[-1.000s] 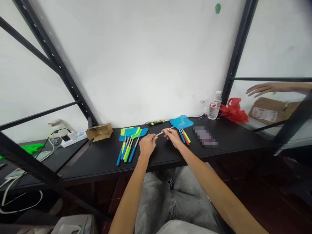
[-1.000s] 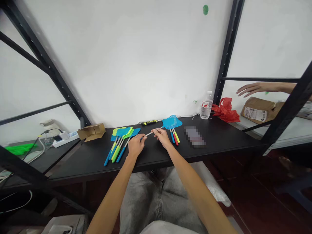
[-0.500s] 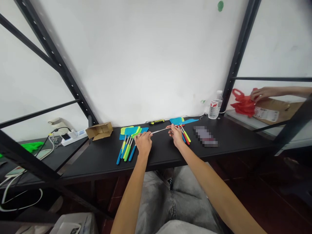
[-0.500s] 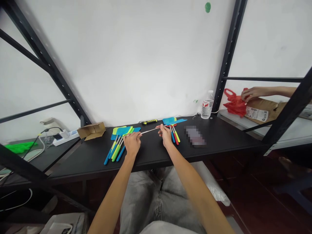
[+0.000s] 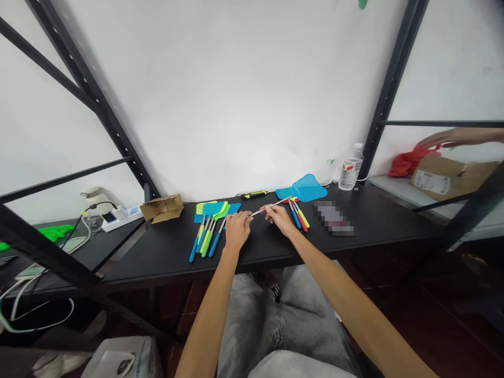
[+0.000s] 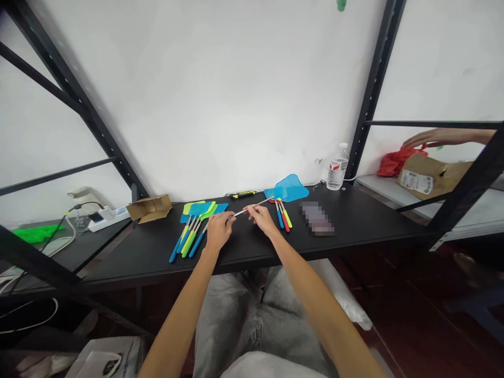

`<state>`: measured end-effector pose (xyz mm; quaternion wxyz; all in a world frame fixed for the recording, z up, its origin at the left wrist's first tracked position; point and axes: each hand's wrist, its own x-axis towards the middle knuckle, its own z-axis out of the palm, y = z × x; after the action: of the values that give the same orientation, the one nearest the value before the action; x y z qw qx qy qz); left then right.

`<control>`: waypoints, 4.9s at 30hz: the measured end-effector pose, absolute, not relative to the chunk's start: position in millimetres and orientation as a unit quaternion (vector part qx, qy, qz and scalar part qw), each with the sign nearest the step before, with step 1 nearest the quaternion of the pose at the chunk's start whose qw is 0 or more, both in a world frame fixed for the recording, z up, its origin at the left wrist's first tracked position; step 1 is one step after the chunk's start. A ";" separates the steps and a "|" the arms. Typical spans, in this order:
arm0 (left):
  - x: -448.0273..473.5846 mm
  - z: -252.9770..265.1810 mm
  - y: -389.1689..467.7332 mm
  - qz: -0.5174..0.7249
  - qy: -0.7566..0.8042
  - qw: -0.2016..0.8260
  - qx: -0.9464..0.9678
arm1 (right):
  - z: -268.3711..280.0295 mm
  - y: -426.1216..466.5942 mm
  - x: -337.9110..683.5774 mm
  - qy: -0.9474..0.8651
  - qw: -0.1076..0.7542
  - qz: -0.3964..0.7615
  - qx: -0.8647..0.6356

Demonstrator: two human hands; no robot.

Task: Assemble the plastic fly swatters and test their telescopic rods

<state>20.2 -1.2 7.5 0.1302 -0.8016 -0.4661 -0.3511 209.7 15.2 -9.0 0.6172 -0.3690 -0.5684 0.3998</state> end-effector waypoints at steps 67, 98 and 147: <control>0.4 9.4 4.1 -0.437 -0.594 0.187 -0.649 | -3.6 23.2 222.5 -0.332 0.773 0.397 -0.367; -5.6 8.4 1.2 -0.478 -0.633 0.120 -0.597 | 0.1 18.0 237.9 -0.201 0.835 0.412 -0.305; 4.2 13.9 -4.3 -0.374 -0.583 0.090 -0.716 | -2.6 20.5 235.4 -0.279 0.816 0.402 -0.309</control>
<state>4.2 -4.3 13.9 0.0898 -0.7156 -0.5832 -0.3738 235.4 20.5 -2.6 0.8156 -0.3087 -0.2788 0.4022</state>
